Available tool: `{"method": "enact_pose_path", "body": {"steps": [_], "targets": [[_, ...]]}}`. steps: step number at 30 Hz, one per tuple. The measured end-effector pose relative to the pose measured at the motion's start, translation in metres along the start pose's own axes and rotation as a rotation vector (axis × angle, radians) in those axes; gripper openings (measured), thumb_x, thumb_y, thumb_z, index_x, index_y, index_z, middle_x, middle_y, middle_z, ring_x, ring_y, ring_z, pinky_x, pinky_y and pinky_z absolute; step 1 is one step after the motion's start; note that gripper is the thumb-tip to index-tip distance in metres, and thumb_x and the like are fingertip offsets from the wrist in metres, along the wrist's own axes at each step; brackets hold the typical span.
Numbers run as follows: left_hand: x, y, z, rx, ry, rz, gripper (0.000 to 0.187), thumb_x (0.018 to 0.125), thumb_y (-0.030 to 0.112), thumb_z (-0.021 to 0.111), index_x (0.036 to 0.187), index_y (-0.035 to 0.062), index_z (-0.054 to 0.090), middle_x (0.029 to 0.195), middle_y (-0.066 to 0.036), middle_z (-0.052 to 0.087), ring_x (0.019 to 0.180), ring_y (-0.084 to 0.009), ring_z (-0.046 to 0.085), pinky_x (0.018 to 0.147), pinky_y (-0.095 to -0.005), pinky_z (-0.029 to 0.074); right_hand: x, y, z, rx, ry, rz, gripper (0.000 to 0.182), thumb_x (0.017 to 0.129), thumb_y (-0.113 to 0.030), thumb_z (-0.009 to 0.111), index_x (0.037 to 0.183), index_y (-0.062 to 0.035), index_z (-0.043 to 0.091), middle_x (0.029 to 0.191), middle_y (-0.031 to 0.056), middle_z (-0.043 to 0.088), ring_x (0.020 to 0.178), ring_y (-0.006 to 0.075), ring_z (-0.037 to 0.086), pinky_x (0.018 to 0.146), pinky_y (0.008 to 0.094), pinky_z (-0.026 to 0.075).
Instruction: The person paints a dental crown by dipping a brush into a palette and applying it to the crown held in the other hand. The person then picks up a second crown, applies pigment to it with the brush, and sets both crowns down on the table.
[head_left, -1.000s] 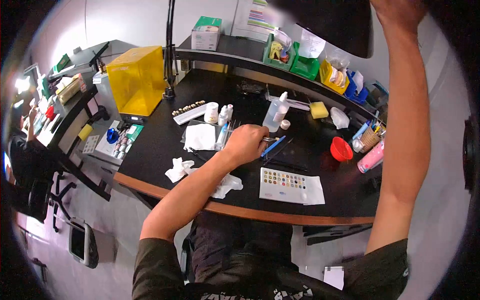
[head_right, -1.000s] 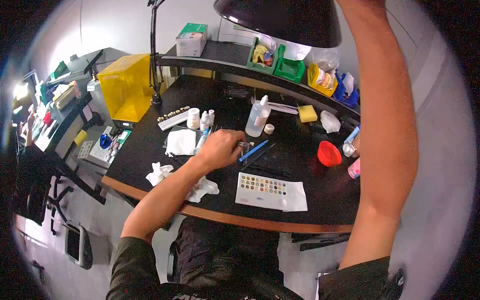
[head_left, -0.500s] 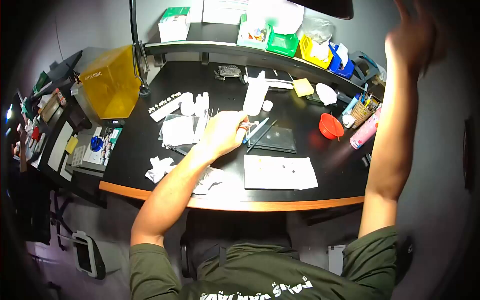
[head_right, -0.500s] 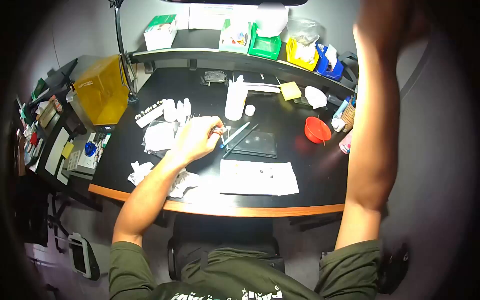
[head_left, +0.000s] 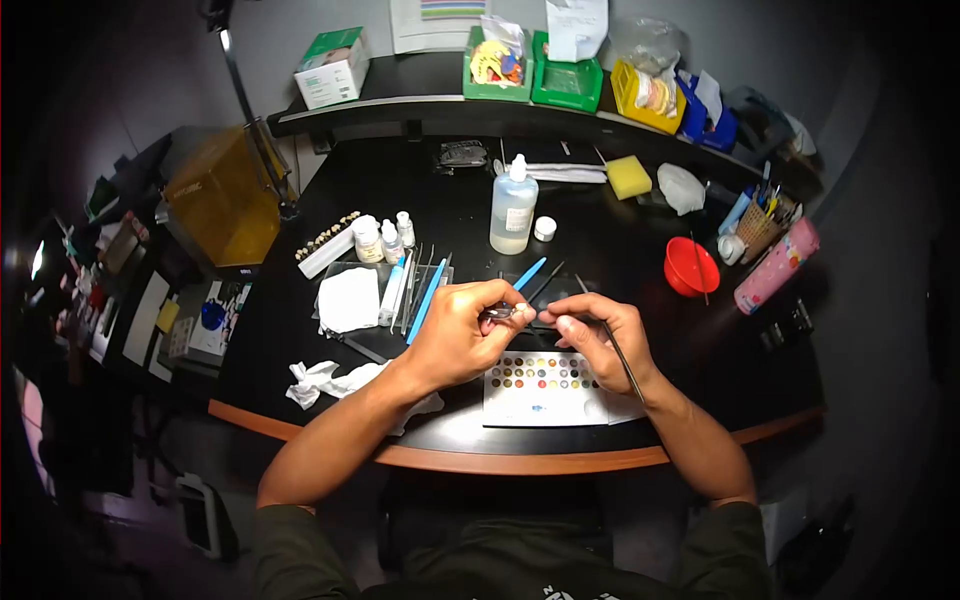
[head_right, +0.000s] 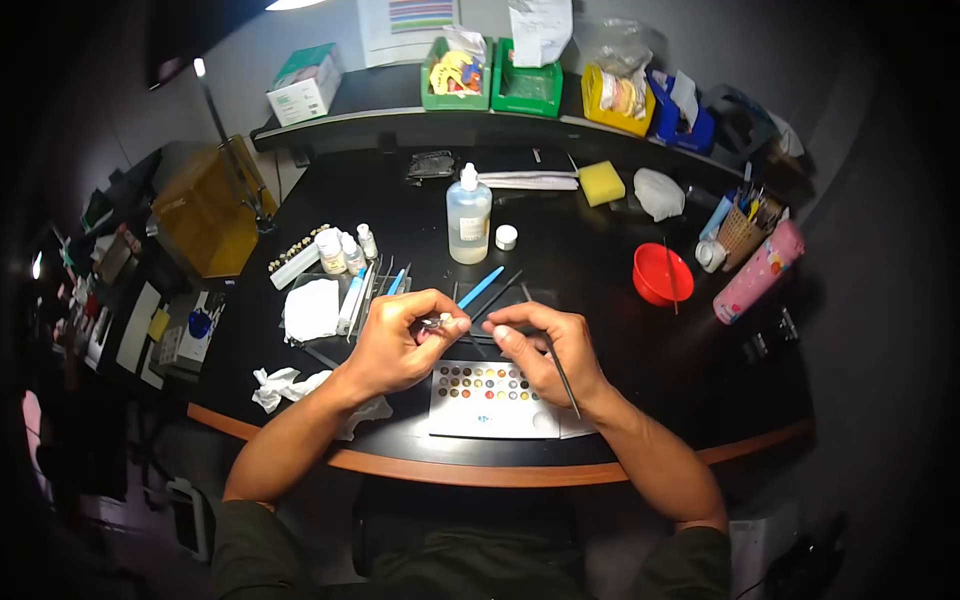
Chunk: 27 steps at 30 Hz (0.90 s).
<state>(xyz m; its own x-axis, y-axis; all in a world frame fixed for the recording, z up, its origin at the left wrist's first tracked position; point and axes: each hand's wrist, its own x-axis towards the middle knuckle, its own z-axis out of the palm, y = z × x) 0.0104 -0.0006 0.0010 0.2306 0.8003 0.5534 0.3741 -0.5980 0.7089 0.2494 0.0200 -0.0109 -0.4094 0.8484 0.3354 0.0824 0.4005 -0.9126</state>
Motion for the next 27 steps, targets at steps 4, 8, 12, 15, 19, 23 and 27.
{"method": "enact_pose_path", "body": {"steps": [4,8,12,15,19,23,27], "targets": [[-0.004,0.000,0.010,-0.108,-0.011,-0.070,0.009,0.099,0.006,0.075,0.093,-0.0003,0.075,0.069,0.005,0.061,0.062,0.0007,0.047,0.053,-0.0210,0.035,-0.013,0.004,0.011,0.123,-0.024,0.061,0.019,0.098,-0.005,0.077,0.114,0.0050,0.075,0.103,0.0109,0.077,0.091,0.0102,0.073,0.076,0.0240,0.062],[-0.006,0.002,0.013,-0.133,-0.006,-0.116,0.009,0.098,0.005,0.077,0.091,0.0002,0.074,0.070,0.007,0.060,0.062,0.0029,0.045,0.053,-0.0178,0.034,-0.015,0.004,0.014,0.243,0.007,0.120,0.014,0.098,-0.001,0.077,0.110,0.0053,0.074,0.100,0.0094,0.074,0.088,0.0076,0.070,0.072,0.0209,0.061],[-0.005,0.001,0.012,-0.056,0.003,-0.065,0.011,0.090,0.005,0.084,0.086,-0.0005,0.075,0.073,-0.003,0.069,0.057,-0.0022,0.048,0.050,-0.0228,0.037,-0.015,0.003,0.014,0.266,0.003,0.131,0.012,0.098,0.001,0.076,0.108,0.0063,0.073,0.097,0.0099,0.073,0.086,0.0072,0.070,0.069,0.0190,0.061],[-0.006,-0.003,0.010,0.007,-0.010,-0.033,0.014,0.090,0.007,0.085,0.084,0.0007,0.074,0.070,-0.002,0.068,0.057,-0.0028,0.050,0.051,-0.0222,0.037,-0.017,0.003,0.017,0.308,-0.007,0.154,0.013,0.097,0.001,0.076,0.108,0.0067,0.072,0.096,0.0102,0.073,0.085,0.0073,0.070,0.068,0.0195,0.060],[-0.004,0.000,0.009,0.027,-0.015,-0.022,0.014,0.089,0.008,0.087,0.086,0.0016,0.074,0.071,-0.002,0.068,0.058,-0.0029,0.051,0.051,-0.0219,0.037,-0.018,0.005,0.014,0.348,-0.033,0.160,0.012,0.097,0.002,0.076,0.108,0.0064,0.071,0.095,0.0101,0.073,0.085,0.0073,0.070,0.069,0.0198,0.060],[-0.001,0.003,0.004,0.040,-0.079,0.000,0.013,0.090,0.005,0.080,0.103,0.0012,0.081,0.069,-0.002,0.064,0.057,-0.0051,0.050,0.051,-0.0227,0.037,-0.014,0.004,0.010,0.293,0.005,0.147,0.011,0.098,0.003,0.075,0.107,0.0059,0.070,0.095,0.0100,0.072,0.086,0.0075,0.070,0.073,0.0203,0.060],[-0.002,-0.001,0.003,0.041,-0.123,0.032,0.020,0.091,0.004,0.077,0.111,0.0017,0.082,0.068,-0.003,0.062,0.056,-0.0074,0.050,0.050,-0.0248,0.037,-0.014,0.006,0.010,0.279,0.010,0.091,0.011,0.097,0.005,0.075,0.106,0.0057,0.070,0.096,0.0100,0.072,0.089,0.0077,0.070,0.078,0.0212,0.059]]}}
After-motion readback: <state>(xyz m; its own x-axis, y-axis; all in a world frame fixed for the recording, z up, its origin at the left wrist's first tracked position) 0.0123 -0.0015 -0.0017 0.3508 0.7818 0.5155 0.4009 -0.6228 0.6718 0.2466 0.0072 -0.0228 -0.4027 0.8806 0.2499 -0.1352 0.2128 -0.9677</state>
